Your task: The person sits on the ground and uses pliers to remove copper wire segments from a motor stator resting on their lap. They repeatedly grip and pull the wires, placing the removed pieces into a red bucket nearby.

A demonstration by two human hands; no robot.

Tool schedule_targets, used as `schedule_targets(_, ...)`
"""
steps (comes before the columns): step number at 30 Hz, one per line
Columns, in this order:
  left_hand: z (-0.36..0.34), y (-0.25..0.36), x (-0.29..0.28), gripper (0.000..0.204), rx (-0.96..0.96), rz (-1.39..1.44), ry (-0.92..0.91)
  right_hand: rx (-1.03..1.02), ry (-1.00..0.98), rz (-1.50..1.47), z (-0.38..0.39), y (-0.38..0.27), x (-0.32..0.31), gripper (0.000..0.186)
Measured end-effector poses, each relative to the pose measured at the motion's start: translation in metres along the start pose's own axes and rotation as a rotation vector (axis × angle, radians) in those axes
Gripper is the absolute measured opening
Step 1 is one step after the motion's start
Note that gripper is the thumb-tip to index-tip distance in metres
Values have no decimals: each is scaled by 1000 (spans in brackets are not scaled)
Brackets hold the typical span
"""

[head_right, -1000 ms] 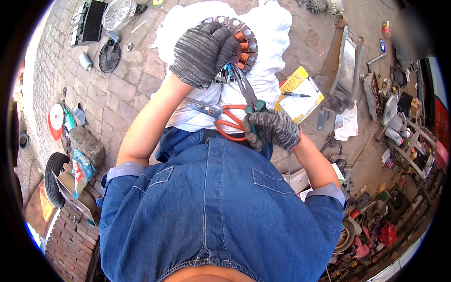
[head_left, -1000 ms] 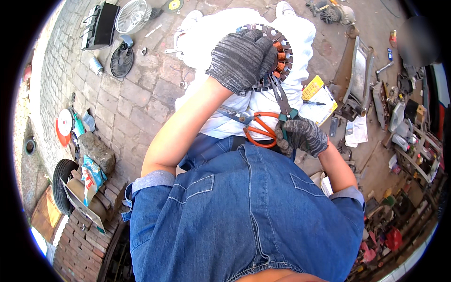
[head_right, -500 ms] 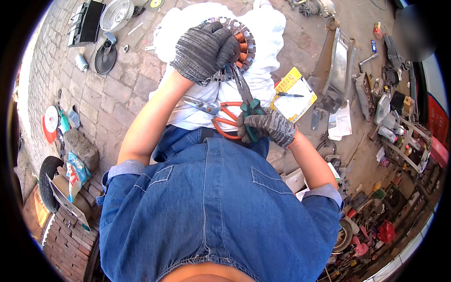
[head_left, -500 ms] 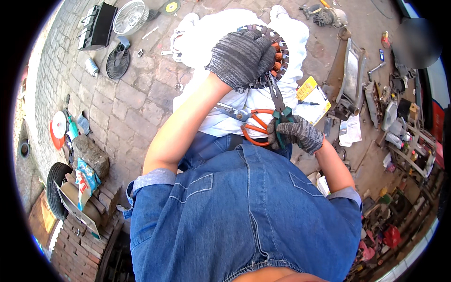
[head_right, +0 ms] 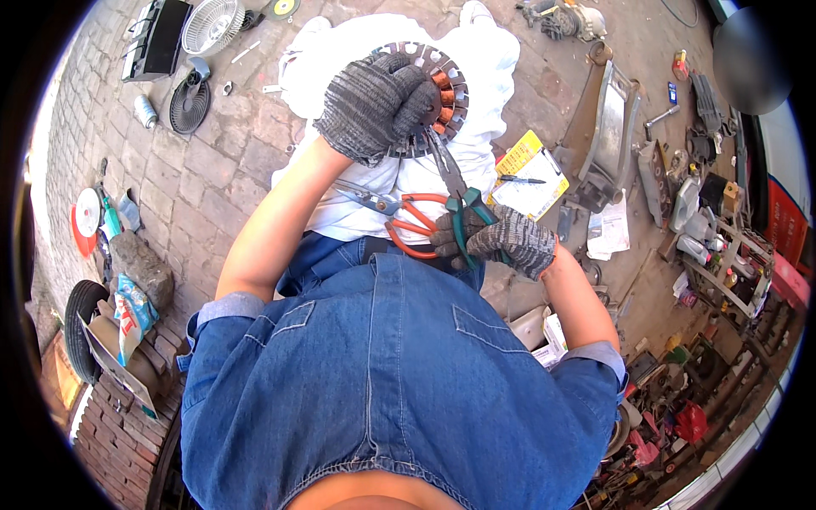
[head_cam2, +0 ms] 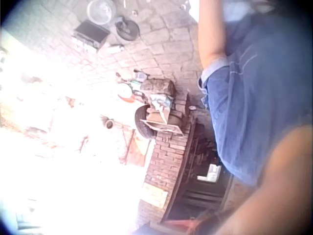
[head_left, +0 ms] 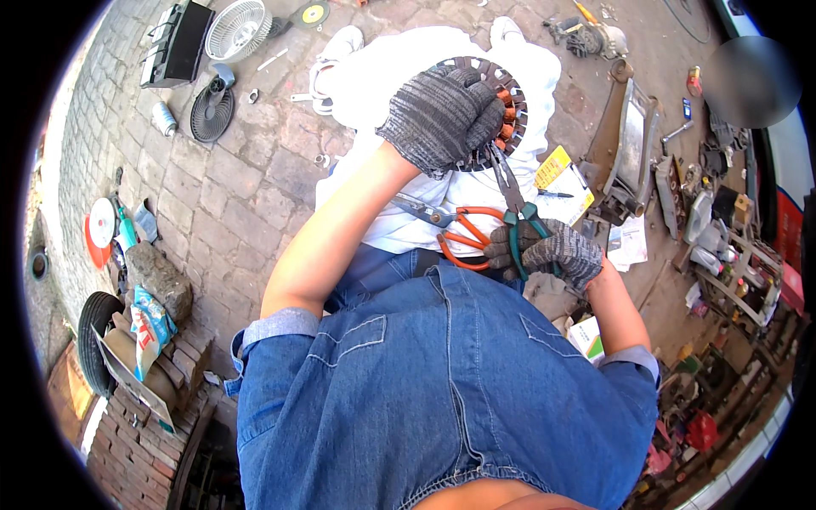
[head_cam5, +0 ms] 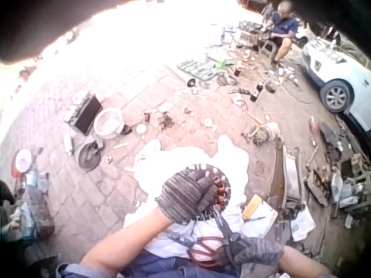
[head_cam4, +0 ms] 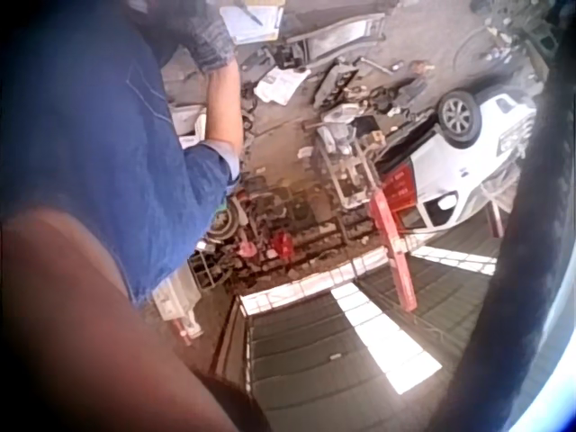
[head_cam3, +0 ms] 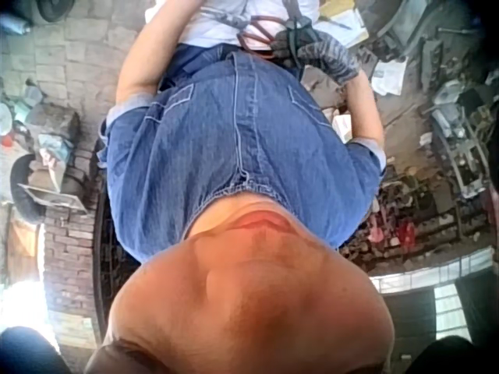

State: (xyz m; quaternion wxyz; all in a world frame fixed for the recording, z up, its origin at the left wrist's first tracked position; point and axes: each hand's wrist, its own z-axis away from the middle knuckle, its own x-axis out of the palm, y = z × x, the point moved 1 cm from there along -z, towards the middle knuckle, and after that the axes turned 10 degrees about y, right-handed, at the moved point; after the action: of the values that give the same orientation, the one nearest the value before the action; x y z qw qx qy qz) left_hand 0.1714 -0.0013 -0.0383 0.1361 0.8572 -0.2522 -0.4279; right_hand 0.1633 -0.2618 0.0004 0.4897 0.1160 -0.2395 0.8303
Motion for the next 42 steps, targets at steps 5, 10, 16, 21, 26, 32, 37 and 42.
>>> schedule_targets(5,0,-1,-1,23,11,59,25,137,-80,-111,10,7,-4,70)
schedule_targets(10,-3,4,-5,25,-32,-32,-46,114,-9,-149,32,29,-18,69)
schedule_targets(16,-4,1,-3,25,-53,2,-48,-52,317,258,22,34,-39,62)
schedule_targets(21,-3,2,-6,24,-33,-50,-28,-122,336,484,20,0,-28,57)
schedule_targets(26,-2,-2,-3,25,15,-17,21,-150,280,634,20,-16,-31,54)
schedule_targets(32,-1,-1,0,26,12,-32,82,-155,147,680,12,-22,-50,56)
schedule_targets(37,-6,0,-3,26,-1,-40,26,-155,204,760,4,-29,-48,55)
schedule_targets(42,-4,1,-5,24,-41,8,-8,-252,201,737,4,-43,-42,43)
